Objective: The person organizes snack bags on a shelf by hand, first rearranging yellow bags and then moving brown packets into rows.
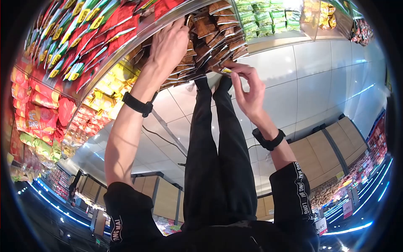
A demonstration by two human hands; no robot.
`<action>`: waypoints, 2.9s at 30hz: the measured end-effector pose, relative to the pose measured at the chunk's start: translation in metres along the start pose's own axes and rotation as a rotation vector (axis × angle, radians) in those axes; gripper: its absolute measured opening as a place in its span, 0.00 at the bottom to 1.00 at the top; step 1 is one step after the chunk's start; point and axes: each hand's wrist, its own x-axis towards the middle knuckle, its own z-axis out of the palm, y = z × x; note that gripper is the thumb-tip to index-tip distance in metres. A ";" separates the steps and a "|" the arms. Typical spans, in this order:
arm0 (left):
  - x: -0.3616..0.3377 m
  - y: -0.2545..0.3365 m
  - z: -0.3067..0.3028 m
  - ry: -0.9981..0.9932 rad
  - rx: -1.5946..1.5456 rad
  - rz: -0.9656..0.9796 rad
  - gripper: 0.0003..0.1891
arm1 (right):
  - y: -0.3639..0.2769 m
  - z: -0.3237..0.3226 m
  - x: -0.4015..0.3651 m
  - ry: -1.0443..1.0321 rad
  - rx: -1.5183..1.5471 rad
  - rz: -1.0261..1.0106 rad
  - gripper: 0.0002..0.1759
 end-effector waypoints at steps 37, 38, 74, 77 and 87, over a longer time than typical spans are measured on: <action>0.000 -0.012 -0.030 -0.278 -0.020 0.156 0.14 | -0.007 0.039 0.028 0.054 -0.078 -0.246 0.13; -0.002 -0.012 -0.029 -0.251 -0.101 0.171 0.14 | -0.007 0.038 0.029 0.054 -0.077 -0.246 0.13; 0.001 -0.029 -0.026 -0.102 -0.134 0.056 0.18 | 0.017 0.008 -0.005 -0.101 -0.199 -0.034 0.12; 0.010 -0.029 -0.026 -0.046 -0.223 0.034 0.17 | 0.016 0.007 -0.005 -0.097 -0.207 -0.031 0.12; 0.017 -0.033 -0.017 -0.032 0.075 -0.082 0.20 | 0.019 0.004 -0.015 -0.108 -0.155 -0.029 0.13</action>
